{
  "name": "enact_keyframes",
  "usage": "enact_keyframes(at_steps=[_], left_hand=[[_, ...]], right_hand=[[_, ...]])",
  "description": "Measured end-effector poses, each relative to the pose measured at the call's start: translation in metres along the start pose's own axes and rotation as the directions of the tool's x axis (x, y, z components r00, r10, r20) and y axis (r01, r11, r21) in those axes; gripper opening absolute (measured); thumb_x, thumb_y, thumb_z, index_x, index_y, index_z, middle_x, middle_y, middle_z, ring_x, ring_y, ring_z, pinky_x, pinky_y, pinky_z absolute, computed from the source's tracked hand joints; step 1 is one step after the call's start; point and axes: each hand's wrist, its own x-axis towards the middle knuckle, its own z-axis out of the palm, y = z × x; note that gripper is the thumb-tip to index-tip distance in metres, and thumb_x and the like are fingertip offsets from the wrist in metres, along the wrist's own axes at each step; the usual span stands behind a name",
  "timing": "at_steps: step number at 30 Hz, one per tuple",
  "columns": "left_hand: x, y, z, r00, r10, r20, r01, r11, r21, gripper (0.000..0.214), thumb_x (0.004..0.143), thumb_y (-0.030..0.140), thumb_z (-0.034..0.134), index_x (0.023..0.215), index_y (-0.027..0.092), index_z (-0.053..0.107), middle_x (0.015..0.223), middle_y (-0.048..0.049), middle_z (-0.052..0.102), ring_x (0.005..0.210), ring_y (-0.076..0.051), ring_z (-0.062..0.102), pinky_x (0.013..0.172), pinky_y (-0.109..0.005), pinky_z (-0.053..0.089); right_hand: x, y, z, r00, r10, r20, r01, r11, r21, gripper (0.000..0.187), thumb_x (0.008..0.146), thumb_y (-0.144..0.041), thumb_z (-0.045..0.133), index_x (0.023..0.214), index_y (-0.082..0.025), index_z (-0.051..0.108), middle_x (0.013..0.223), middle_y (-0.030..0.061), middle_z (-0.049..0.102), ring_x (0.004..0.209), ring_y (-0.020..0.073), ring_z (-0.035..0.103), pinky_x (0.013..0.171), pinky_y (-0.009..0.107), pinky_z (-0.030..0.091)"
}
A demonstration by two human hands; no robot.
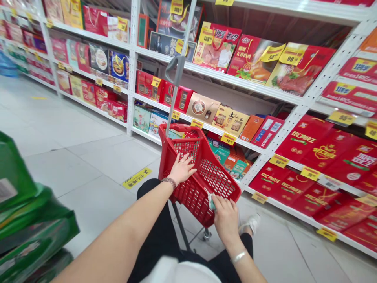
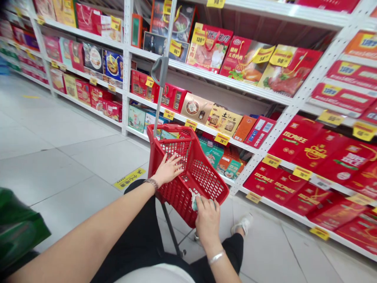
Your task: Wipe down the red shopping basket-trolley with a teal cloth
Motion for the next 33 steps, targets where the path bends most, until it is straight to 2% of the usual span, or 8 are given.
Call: enact_keyframes(at_steps=[4, 7, 12, 15, 18, 23, 27, 33], left_hand=[[-0.001, -0.015, -0.003, 0.999, -0.039, 0.026, 0.039, 0.999, 0.004, 0.04, 0.101, 0.044, 0.039, 0.114, 0.034, 0.075, 0.15, -0.0031, 0.056, 0.151, -0.029, 0.032, 0.122, -0.068, 0.012], [-0.006, -0.004, 0.002, 0.998, -0.036, 0.047, 0.035, 0.999, 0.007, 0.038, 0.099, 0.044, 0.042, 0.1, 0.035, 0.079, 0.148, -0.0011, 0.059, 0.15, -0.03, 0.033, 0.122, -0.068, 0.012], [-0.024, 0.038, 0.015, 0.999, -0.018, 0.029, 0.018, 1.0, 0.001, 0.039, 0.1, 0.045, 0.041, 0.107, 0.034, 0.077, 0.148, -0.003, 0.059, 0.149, -0.032, 0.035, 0.122, -0.069, 0.015], [-0.032, 0.051, 0.016, 1.0, -0.013, -0.007, 0.013, 1.0, -0.005, 0.041, 0.1, 0.048, 0.039, 0.117, 0.032, 0.073, 0.149, -0.0045, 0.057, 0.148, -0.032, 0.036, 0.121, -0.068, 0.019], [-0.035, 0.054, 0.013, 0.999, -0.016, -0.033, 0.016, 1.0, -0.017, 0.041, 0.1, 0.048, 0.039, 0.118, 0.033, 0.073, 0.148, -0.0028, 0.058, 0.148, -0.031, 0.038, 0.122, -0.067, 0.02], [-0.034, 0.054, 0.014, 0.999, -0.029, -0.035, 0.027, 0.998, -0.055, 0.041, 0.101, 0.044, 0.037, 0.118, 0.035, 0.073, 0.147, -0.0023, 0.059, 0.147, -0.031, 0.039, 0.122, -0.068, 0.017], [-0.032, 0.055, 0.017, 0.999, -0.039, -0.028, 0.037, 0.998, -0.058, 0.039, 0.101, 0.043, 0.038, 0.118, 0.036, 0.073, 0.145, -0.0003, 0.062, 0.147, -0.028, 0.039, 0.123, -0.067, 0.018], [-0.036, 0.053, 0.016, 0.999, -0.019, -0.026, 0.018, 0.998, -0.053, 0.04, 0.102, 0.042, 0.037, 0.123, 0.035, 0.071, 0.145, -0.0025, 0.061, 0.145, -0.028, 0.042, 0.124, -0.066, 0.017]], right_hand=[[-0.018, 0.022, -0.01, 0.997, 0.039, 0.069, -0.042, 0.998, 0.036, 0.053, 0.077, 0.005, 0.046, 0.113, -0.022, 0.073, 0.109, 0.0067, 0.076, 0.096, 0.0254, 0.067, 0.093, 0.041, 0.043], [-0.005, 0.025, -0.01, 0.995, 0.065, 0.076, -0.073, 0.992, 0.106, 0.056, 0.073, 0.004, 0.044, 0.113, -0.023, 0.073, 0.106, 0.0047, 0.077, 0.095, 0.0228, 0.067, 0.088, 0.037, 0.045], [0.023, -0.005, 0.008, 0.991, -0.13, -0.033, 0.134, 0.964, 0.229, 0.066, 0.07, 0.006, 0.045, 0.124, -0.024, 0.069, 0.12, 0.0054, 0.073, 0.111, 0.0213, 0.063, 0.1, 0.039, 0.042], [0.02, -0.016, 0.021, 0.967, -0.238, -0.091, 0.252, 0.947, 0.199, 0.057, 0.078, 0.005, 0.048, 0.122, -0.025, 0.069, 0.122, 0.0053, 0.073, 0.114, 0.0212, 0.061, 0.107, 0.041, 0.037], [0.006, -0.005, 0.026, 0.955, -0.262, -0.14, 0.284, 0.943, 0.172, 0.053, 0.082, 0.003, 0.047, 0.123, -0.025, 0.068, 0.124, 0.0057, 0.072, 0.116, 0.0208, 0.06, 0.11, 0.042, 0.034], [-0.012, 0.031, 0.026, 0.968, -0.181, -0.171, 0.215, 0.954, 0.209, 0.059, 0.075, 0.003, 0.041, 0.122, -0.021, 0.067, 0.119, 0.0081, 0.073, 0.111, 0.0203, 0.064, 0.101, 0.04, 0.043], [-0.016, 0.053, 0.027, 0.983, -0.147, -0.11, 0.168, 0.961, 0.22, 0.061, 0.071, 0.002, 0.042, 0.121, -0.022, 0.068, 0.117, 0.008, 0.074, 0.109, 0.0207, 0.066, 0.098, 0.039, 0.045], [-0.002, 0.075, 0.02, 0.993, 0.097, -0.068, -0.087, 0.986, 0.14, 0.05, 0.074, -0.004, 0.044, 0.112, -0.019, 0.072, 0.106, 0.0097, 0.076, 0.094, 0.0221, 0.069, 0.087, 0.036, 0.049]])
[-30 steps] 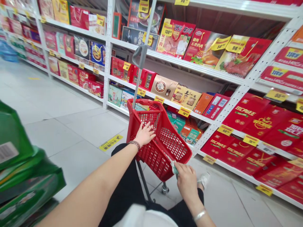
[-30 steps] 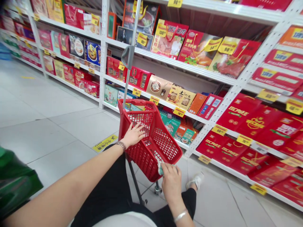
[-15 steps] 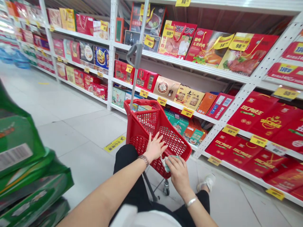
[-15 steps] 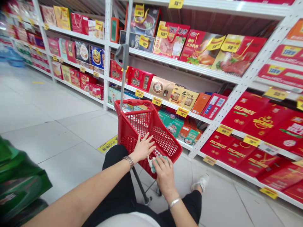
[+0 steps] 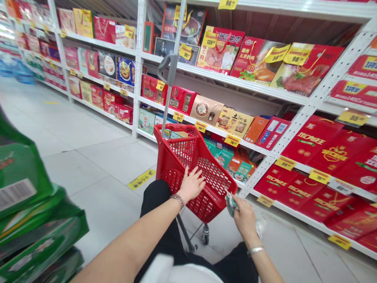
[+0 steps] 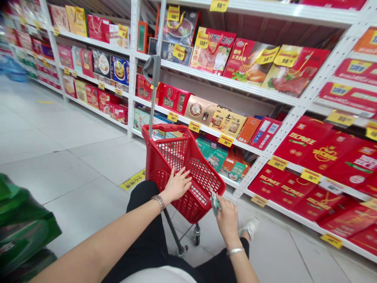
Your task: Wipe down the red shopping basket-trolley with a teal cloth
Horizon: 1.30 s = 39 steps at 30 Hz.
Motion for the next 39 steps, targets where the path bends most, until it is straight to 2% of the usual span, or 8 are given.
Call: enact_keyframes(at_steps=[6, 10, 13, 17, 22, 28, 34, 39], left_hand=[[-0.006, -0.014, -0.009, 0.994, 0.096, 0.043, -0.095, 0.995, -0.034, 0.04, 0.103, 0.04, 0.036, 0.127, 0.038, 0.068, 0.146, 0.0007, 0.061, 0.146, -0.023, 0.041, 0.126, -0.061, 0.007], [-0.006, -0.033, -0.019, 0.981, 0.163, 0.102, -0.16, 0.986, -0.041, 0.037, 0.103, 0.038, 0.038, 0.126, 0.04, 0.068, 0.145, 0.004, 0.061, 0.148, -0.02, 0.038, 0.127, -0.059, 0.005], [-0.004, -0.051, -0.029, 0.972, 0.175, 0.157, -0.173, 0.985, -0.023, 0.039, 0.103, 0.035, 0.037, 0.127, 0.04, 0.066, 0.149, 0.0038, 0.057, 0.15, -0.021, 0.033, 0.125, -0.061, 0.003], [0.0, -0.068, -0.036, 0.983, 0.08, 0.163, -0.085, 0.996, 0.021, 0.039, 0.101, 0.034, 0.038, 0.129, 0.041, 0.065, 0.153, 0.0029, 0.052, 0.151, -0.025, 0.032, 0.123, -0.066, 0.005], [-0.009, -0.04, -0.026, 0.991, -0.098, 0.091, 0.093, 0.994, 0.06, 0.049, 0.102, 0.037, 0.032, 0.145, 0.026, 0.053, 0.155, -0.0103, 0.048, 0.152, -0.03, 0.029, 0.122, -0.07, 0.006], [-0.031, 0.017, -0.006, 0.988, -0.153, 0.009, 0.152, 0.987, 0.049, 0.059, 0.101, 0.054, 0.032, 0.148, 0.023, 0.048, 0.16, -0.0106, 0.04, 0.153, -0.031, 0.026, 0.122, -0.07, 0.007], [-0.034, 0.007, -0.01, 0.98, -0.193, -0.05, 0.196, 0.978, 0.069, 0.052, 0.102, 0.044, 0.034, 0.148, 0.025, 0.05, 0.157, -0.0077, 0.047, 0.153, -0.031, 0.026, 0.123, -0.07, 0.01], [-0.035, 0.001, -0.012, 0.98, -0.198, -0.03, 0.2, 0.977, 0.074, 0.055, 0.102, 0.047, 0.032, 0.149, 0.025, 0.047, 0.159, -0.0075, 0.044, 0.154, -0.033, 0.023, 0.122, -0.07, 0.011]], right_hand=[[0.004, -0.049, -0.003, 0.97, -0.24, 0.049, 0.23, 0.961, 0.15, 0.063, 0.07, 0.002, 0.042, 0.122, -0.021, 0.069, 0.12, 0.0084, 0.073, 0.109, 0.0214, 0.065, 0.097, 0.039, 0.046], [-0.008, -0.083, -0.005, 0.961, -0.245, 0.127, 0.227, 0.963, 0.143, 0.069, 0.069, 0.006, 0.043, 0.127, -0.022, 0.065, 0.119, 0.008, 0.073, 0.108, 0.0217, 0.063, 0.099, 0.04, 0.043], [-0.015, -0.087, -0.007, 0.95, -0.285, 0.126, 0.269, 0.954, 0.135, 0.065, 0.073, 0.006, 0.044, 0.127, -0.024, 0.065, 0.12, 0.0073, 0.072, 0.109, 0.0212, 0.062, 0.102, 0.04, 0.04], [-0.015, -0.069, -0.005, 0.967, -0.246, 0.064, 0.24, 0.967, 0.09, 0.059, 0.078, 0.005, 0.044, 0.124, -0.023, 0.066, 0.119, 0.0073, 0.073, 0.108, 0.0215, 0.062, 0.101, 0.04, 0.039], [-0.005, -0.055, 0.006, 0.982, -0.187, 0.036, 0.184, 0.979, 0.088, 0.059, 0.073, 0.008, 0.043, 0.117, -0.022, 0.069, 0.112, 0.0058, 0.075, 0.102, 0.0208, 0.063, 0.092, 0.036, 0.041], [0.006, -0.08, 0.012, 0.975, -0.214, 0.055, 0.21, 0.975, 0.079, 0.053, 0.079, 0.006, 0.045, 0.116, -0.023, 0.069, 0.111, 0.0066, 0.075, 0.099, 0.0219, 0.061, 0.093, 0.038, 0.039], [0.006, -0.112, 0.025, 0.952, -0.305, -0.005, 0.304, 0.949, 0.087, 0.047, 0.085, 0.001, 0.05, 0.122, -0.023, 0.066, 0.117, 0.007, 0.073, 0.106, 0.0223, 0.059, 0.104, 0.041, 0.033], [0.003, -0.091, 0.027, 0.96, -0.282, -0.008, 0.282, 0.959, 0.041, 0.048, 0.086, 0.002, 0.047, 0.121, -0.023, 0.067, 0.118, 0.0068, 0.074, 0.106, 0.0209, 0.06, 0.103, 0.038, 0.033]])
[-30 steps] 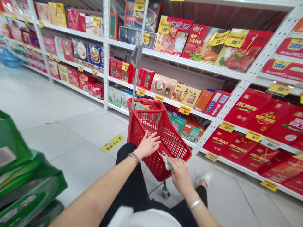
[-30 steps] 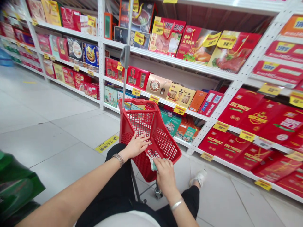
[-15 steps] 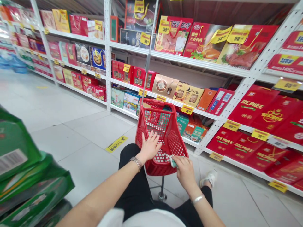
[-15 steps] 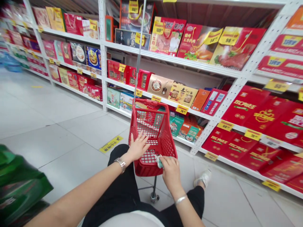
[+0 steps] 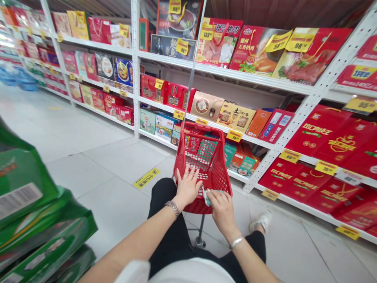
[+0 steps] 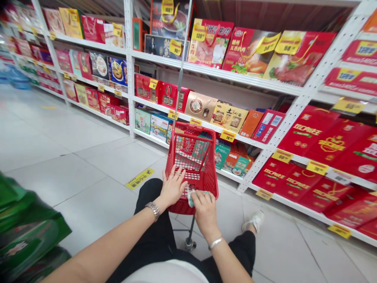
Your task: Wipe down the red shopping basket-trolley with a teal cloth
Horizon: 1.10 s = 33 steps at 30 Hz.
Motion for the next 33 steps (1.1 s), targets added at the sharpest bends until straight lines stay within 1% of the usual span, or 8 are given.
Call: enact_keyframes(at_steps=[6, 9, 12, 16, 19, 22, 28, 33], left_hand=[[0.001, 0.003, 0.005, 0.999, -0.034, -0.012, 0.035, 0.999, 0.028, 0.062, 0.097, 0.057, 0.04, 0.149, 0.025, 0.048, 0.162, -0.0103, 0.039, 0.155, -0.037, 0.017, 0.122, -0.069, 0.01], [0.001, 0.004, 0.006, 1.0, -0.03, -0.009, 0.03, 0.999, 0.028, 0.062, 0.097, 0.057, 0.04, 0.149, 0.025, 0.049, 0.161, -0.0104, 0.041, 0.155, -0.037, 0.017, 0.122, -0.069, 0.011], [0.001, 0.004, 0.005, 0.999, -0.038, -0.015, 0.038, 0.999, 0.032, 0.057, 0.098, 0.052, 0.039, 0.148, 0.026, 0.05, 0.161, -0.0094, 0.041, 0.155, -0.036, 0.019, 0.122, -0.068, 0.012], [0.002, 0.0, 0.003, 0.999, -0.041, -0.004, 0.041, 0.998, 0.041, 0.054, 0.099, 0.042, 0.037, 0.148, 0.024, 0.049, 0.161, -0.0096, 0.041, 0.155, -0.035, 0.018, 0.123, -0.068, 0.012], [0.003, -0.004, 0.001, 0.998, -0.045, 0.038, 0.044, 0.998, 0.046, 0.053, 0.099, 0.037, 0.036, 0.149, 0.023, 0.048, 0.161, -0.0096, 0.041, 0.155, -0.034, 0.017, 0.123, -0.067, 0.013], [0.003, -0.004, -0.001, 0.997, -0.044, 0.067, 0.041, 0.998, 0.041, 0.054, 0.1, 0.039, 0.036, 0.15, 0.022, 0.048, 0.161, -0.0093, 0.04, 0.156, -0.034, 0.016, 0.124, -0.067, 0.013], [0.002, 0.001, -0.003, 0.997, -0.044, 0.058, 0.043, 0.999, 0.016, 0.06, 0.097, 0.048, 0.041, 0.15, 0.02, 0.047, 0.163, -0.0103, 0.037, 0.155, -0.036, 0.015, 0.123, -0.068, 0.01], [0.001, 0.002, 0.0, 0.997, -0.05, 0.053, 0.05, 0.999, 0.01, 0.061, 0.097, 0.048, 0.041, 0.15, 0.02, 0.047, 0.161, -0.011, 0.039, 0.156, -0.037, 0.014, 0.124, -0.067, 0.01]], right_hand=[[-0.025, 0.061, -0.025, 0.992, 0.123, 0.007, -0.121, 0.98, -0.159, 0.049, 0.081, 0.002, 0.046, 0.115, -0.022, 0.069, 0.114, 0.0085, 0.075, 0.101, 0.0232, 0.062, 0.096, 0.039, 0.036], [-0.021, 0.071, -0.034, 0.98, 0.194, -0.042, -0.198, 0.963, -0.182, 0.048, 0.078, 0.003, 0.045, 0.112, -0.021, 0.07, 0.107, 0.0089, 0.076, 0.093, 0.0233, 0.063, 0.089, 0.038, 0.039], [-0.006, 0.051, -0.03, 0.984, 0.156, -0.085, -0.162, 0.984, -0.079, 0.052, 0.077, 0.004, 0.043, 0.116, -0.02, 0.068, 0.108, 0.0084, 0.076, 0.096, 0.0225, 0.063, 0.089, 0.037, 0.04], [0.013, -0.003, -0.007, 1.0, 0.005, -0.026, -0.003, 0.999, 0.049, 0.055, 0.078, 0.003, 0.048, 0.123, -0.024, 0.066, 0.119, 0.0065, 0.073, 0.108, 0.022, 0.06, 0.101, 0.04, 0.036], [0.02, -0.032, 0.011, 1.0, 0.016, 0.023, -0.016, 1.0, 0.016, 0.051, 0.081, -0.004, 0.056, 0.129, -0.021, 0.063, 0.121, 0.0097, 0.072, 0.111, 0.0253, 0.058, 0.107, 0.045, 0.032], [0.022, -0.036, 0.018, 0.995, 0.059, 0.076, -0.057, 0.998, -0.024, 0.051, 0.084, -0.006, 0.057, 0.132, -0.021, 0.062, 0.114, 0.0096, 0.073, 0.104, 0.0245, 0.059, 0.106, 0.045, 0.033], [0.003, 0.006, 0.006, 0.993, 0.007, 0.119, 0.002, 0.997, -0.071, 0.051, 0.085, -0.001, 0.052, 0.128, -0.025, 0.066, 0.124, 0.0071, 0.071, 0.113, 0.0221, 0.058, 0.109, 0.042, 0.029], [-0.026, 0.062, -0.016, 0.989, 0.09, 0.113, -0.071, 0.985, -0.16, 0.054, 0.083, 0.001, 0.049, 0.125, -0.025, 0.068, 0.127, 0.0079, 0.071, 0.118, 0.0241, 0.058, 0.107, 0.042, 0.031]])
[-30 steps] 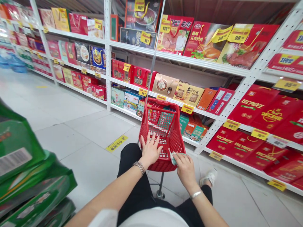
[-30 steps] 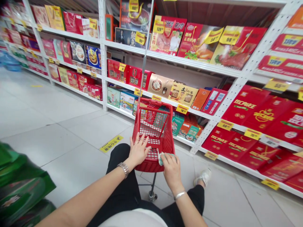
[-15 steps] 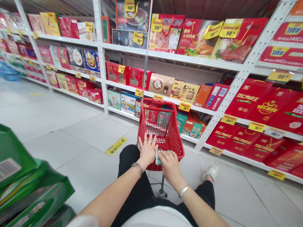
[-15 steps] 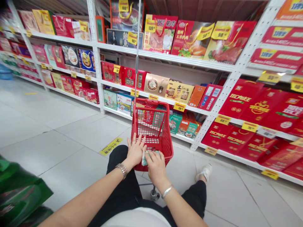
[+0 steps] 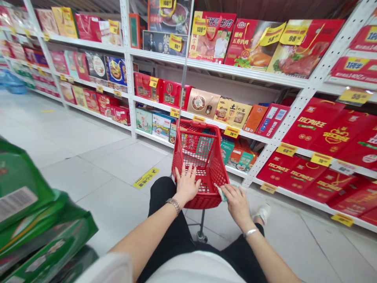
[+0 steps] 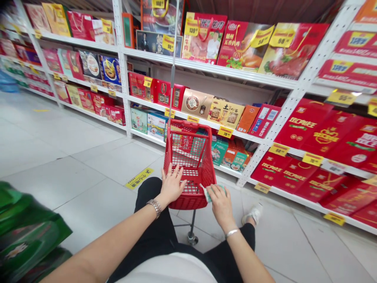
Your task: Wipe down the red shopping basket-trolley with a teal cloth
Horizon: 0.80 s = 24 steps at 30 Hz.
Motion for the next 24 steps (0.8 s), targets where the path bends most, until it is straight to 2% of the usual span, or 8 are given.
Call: enact_keyframes(at_steps=[3, 5, 8, 11, 13, 15, 20, 24], left_hand=[[0.0, -0.001, 0.003, 1.0, 0.001, -0.016, -0.001, 1.0, -0.004, 0.062, 0.097, 0.049, 0.041, 0.151, 0.02, 0.046, 0.161, -0.0111, 0.041, 0.155, -0.038, 0.014, 0.124, -0.067, 0.01], [0.001, -0.002, 0.005, 1.0, 0.002, -0.022, -0.002, 1.0, -0.008, 0.061, 0.097, 0.049, 0.041, 0.15, 0.021, 0.047, 0.161, -0.0103, 0.041, 0.155, -0.037, 0.014, 0.124, -0.067, 0.009], [0.001, -0.003, 0.005, 1.0, -0.002, -0.031, 0.002, 1.0, 0.006, 0.058, 0.098, 0.047, 0.04, 0.149, 0.021, 0.048, 0.161, -0.0091, 0.04, 0.155, -0.037, 0.015, 0.124, -0.067, 0.01], [0.001, -0.005, 0.004, 1.0, 0.003, -0.031, -0.002, 1.0, 0.023, 0.057, 0.098, 0.043, 0.039, 0.15, 0.021, 0.047, 0.161, -0.0099, 0.04, 0.155, -0.036, 0.016, 0.124, -0.067, 0.011], [0.0, -0.005, 0.002, 1.0, 0.002, -0.02, -0.002, 1.0, 0.03, 0.057, 0.098, 0.041, 0.039, 0.151, 0.02, 0.046, 0.161, -0.0102, 0.041, 0.156, -0.034, 0.015, 0.124, -0.066, 0.011], [-0.001, -0.004, 0.001, 1.0, 0.0, -0.012, 0.001, 1.0, 0.026, 0.057, 0.098, 0.041, 0.039, 0.151, 0.02, 0.046, 0.161, -0.0105, 0.04, 0.156, -0.034, 0.014, 0.124, -0.066, 0.012], [0.001, -0.002, 0.0, 1.0, -0.008, -0.016, 0.008, 1.0, -0.011, 0.058, 0.098, 0.044, 0.039, 0.15, 0.02, 0.047, 0.161, -0.0109, 0.041, 0.155, -0.036, 0.017, 0.123, -0.067, 0.013], [0.005, 0.004, 0.006, 1.0, -0.01, -0.008, 0.009, 0.999, -0.043, 0.06, 0.097, 0.047, 0.041, 0.15, 0.02, 0.048, 0.16, -0.0114, 0.043, 0.153, -0.039, 0.021, 0.122, -0.069, 0.012]], right_hand=[[-0.002, 0.023, -0.008, 0.994, 0.103, -0.024, -0.104, 0.993, -0.057, 0.055, 0.079, 0.002, 0.047, 0.122, -0.023, 0.07, 0.121, 0.0094, 0.073, 0.109, 0.0252, 0.061, 0.099, 0.041, 0.037], [0.005, 0.02, -0.013, 0.99, 0.118, -0.071, -0.121, 0.992, -0.035, 0.056, 0.078, 0.002, 0.046, 0.122, -0.022, 0.07, 0.12, 0.01, 0.073, 0.106, 0.0246, 0.062, 0.096, 0.04, 0.038], [0.022, -0.01, -0.015, 0.994, 0.021, -0.11, -0.014, 0.998, 0.064, 0.057, 0.08, 0.003, 0.045, 0.126, -0.021, 0.068, 0.126, 0.0095, 0.071, 0.113, 0.0232, 0.06, 0.1, 0.039, 0.037], [0.038, -0.054, -0.007, 0.994, -0.085, -0.07, 0.094, 0.986, 0.138, 0.057, 0.082, 0.003, 0.046, 0.128, -0.024, 0.066, 0.132, 0.0082, 0.068, 0.12, 0.0224, 0.057, 0.106, 0.04, 0.034], [0.044, -0.076, -0.001, 0.993, -0.116, -0.025, 0.119, 0.981, 0.153, 0.054, 0.083, 0.002, 0.048, 0.128, -0.024, 0.066, 0.133, 0.0083, 0.068, 0.121, 0.023, 0.056, 0.108, 0.042, 0.031], [0.046, -0.084, 0.002, 0.994, -0.109, 0.024, 0.104, 0.982, 0.159, 0.052, 0.084, 0.001, 0.049, 0.126, -0.024, 0.066, 0.128, 0.0085, 0.07, 0.117, 0.0232, 0.058, 0.109, 0.043, 0.031], [0.042, -0.051, -0.006, 0.981, -0.015, 0.194, -0.016, 0.988, 0.156, 0.054, 0.082, 0.002, 0.049, 0.124, -0.026, 0.068, 0.118, 0.0076, 0.074, 0.107, 0.0217, 0.063, 0.105, 0.041, 0.034], [0.04, -0.017, -0.013, 0.966, 0.059, 0.251, -0.094, 0.987, 0.131, 0.056, 0.077, 0.004, 0.047, 0.119, -0.026, 0.07, 0.115, 0.0073, 0.075, 0.11, 0.0223, 0.064, 0.106, 0.042, 0.034]])
